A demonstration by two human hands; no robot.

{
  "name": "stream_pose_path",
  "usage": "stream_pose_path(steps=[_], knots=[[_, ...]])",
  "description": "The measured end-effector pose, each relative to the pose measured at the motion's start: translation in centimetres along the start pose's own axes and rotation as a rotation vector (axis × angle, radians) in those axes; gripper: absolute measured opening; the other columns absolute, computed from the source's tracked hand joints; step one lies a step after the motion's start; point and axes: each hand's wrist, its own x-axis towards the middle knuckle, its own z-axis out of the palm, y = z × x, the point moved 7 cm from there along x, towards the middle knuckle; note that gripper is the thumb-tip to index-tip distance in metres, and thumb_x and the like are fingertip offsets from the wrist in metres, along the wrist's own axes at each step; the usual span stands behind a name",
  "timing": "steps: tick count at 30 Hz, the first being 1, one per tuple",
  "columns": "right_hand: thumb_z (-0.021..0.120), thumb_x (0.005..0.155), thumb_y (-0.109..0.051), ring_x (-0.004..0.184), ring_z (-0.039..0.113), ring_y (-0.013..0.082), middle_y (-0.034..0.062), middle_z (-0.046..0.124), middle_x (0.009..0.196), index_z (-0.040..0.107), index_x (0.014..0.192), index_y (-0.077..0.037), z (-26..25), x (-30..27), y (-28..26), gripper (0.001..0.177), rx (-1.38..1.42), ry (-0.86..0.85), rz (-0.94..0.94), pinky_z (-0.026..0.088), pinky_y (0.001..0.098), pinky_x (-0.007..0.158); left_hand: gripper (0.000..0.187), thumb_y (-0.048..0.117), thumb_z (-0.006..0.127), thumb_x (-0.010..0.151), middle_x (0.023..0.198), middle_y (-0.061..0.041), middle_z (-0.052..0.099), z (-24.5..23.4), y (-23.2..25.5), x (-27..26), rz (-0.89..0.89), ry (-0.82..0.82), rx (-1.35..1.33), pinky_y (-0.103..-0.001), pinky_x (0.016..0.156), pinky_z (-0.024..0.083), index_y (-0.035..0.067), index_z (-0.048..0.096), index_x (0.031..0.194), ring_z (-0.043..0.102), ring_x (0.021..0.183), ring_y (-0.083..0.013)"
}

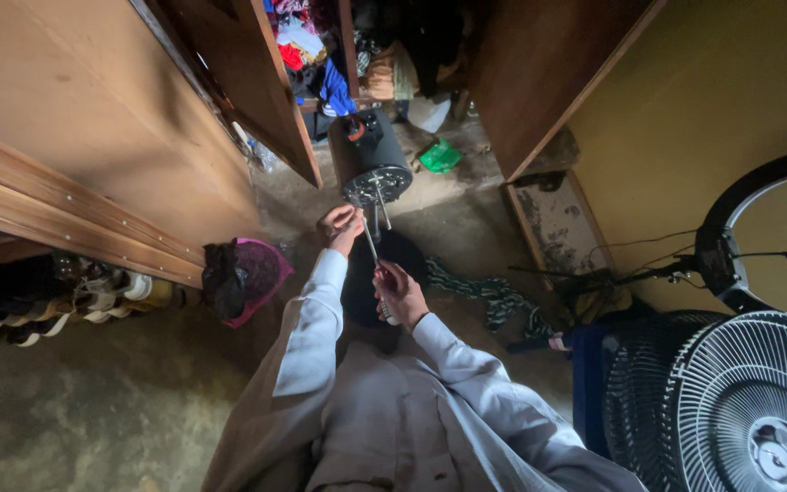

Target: The person uses a screwdriver to loosen and remove screws from the rear motor housing of a standing fan. They repeatedly insert and turn the screwdriver on the same fasteners while holding the fan housing steady.

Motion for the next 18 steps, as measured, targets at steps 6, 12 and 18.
stream_pose_path(steps=[6, 12, 18], knots=[[0.061, 0.101, -0.027, 0.054, 0.061, 0.0115, 0.0047, 0.062, 0.078, 0.050, 0.149, -0.013, 0.3, -0.8, -0.5, 0.051, 0.123, -0.069, 0.059, 0.055, 0.0299, 0.046, 0.030, 0.007, 0.080, 0.089, 0.104, -0.017, 0.075, -0.3, 0.0, -0.3, 0.010, 0.005, 0.014, -0.035, 0.077, 0.064, -0.004, 0.066, 0.113, 0.076, 0.089, -0.0236], [0.063, 0.100, -0.025, 0.052, 0.059, 0.0126, 0.0058, 0.061, 0.076, 0.049, 0.149, -0.009, 0.3, -1.1, -1.3, 0.053, 0.204, -0.048, 0.018, 0.052, 0.0297, 0.045, 0.024, 0.003, 0.072, 0.090, 0.103, -0.014, 0.074, 0.2, 0.1, -0.1, 0.004, -0.042, -0.050, -0.037, 0.079, 0.066, -0.001, 0.066, 0.113, 0.076, 0.087, -0.0231], [0.066, 0.097, -0.021, 0.053, 0.061, 0.0149, 0.0056, 0.061, 0.076, 0.059, 0.140, -0.010, -0.5, -0.3, -0.2, 0.045, 0.295, 0.041, 0.105, 0.052, 0.0313, 0.045, 0.018, 0.004, 0.072, 0.095, 0.104, -0.011, 0.075, 1.3, 0.2, 0.2, 0.081, -0.041, -0.011, -0.034, 0.078, 0.065, 0.000, 0.069, 0.113, 0.074, 0.087, -0.0172]])
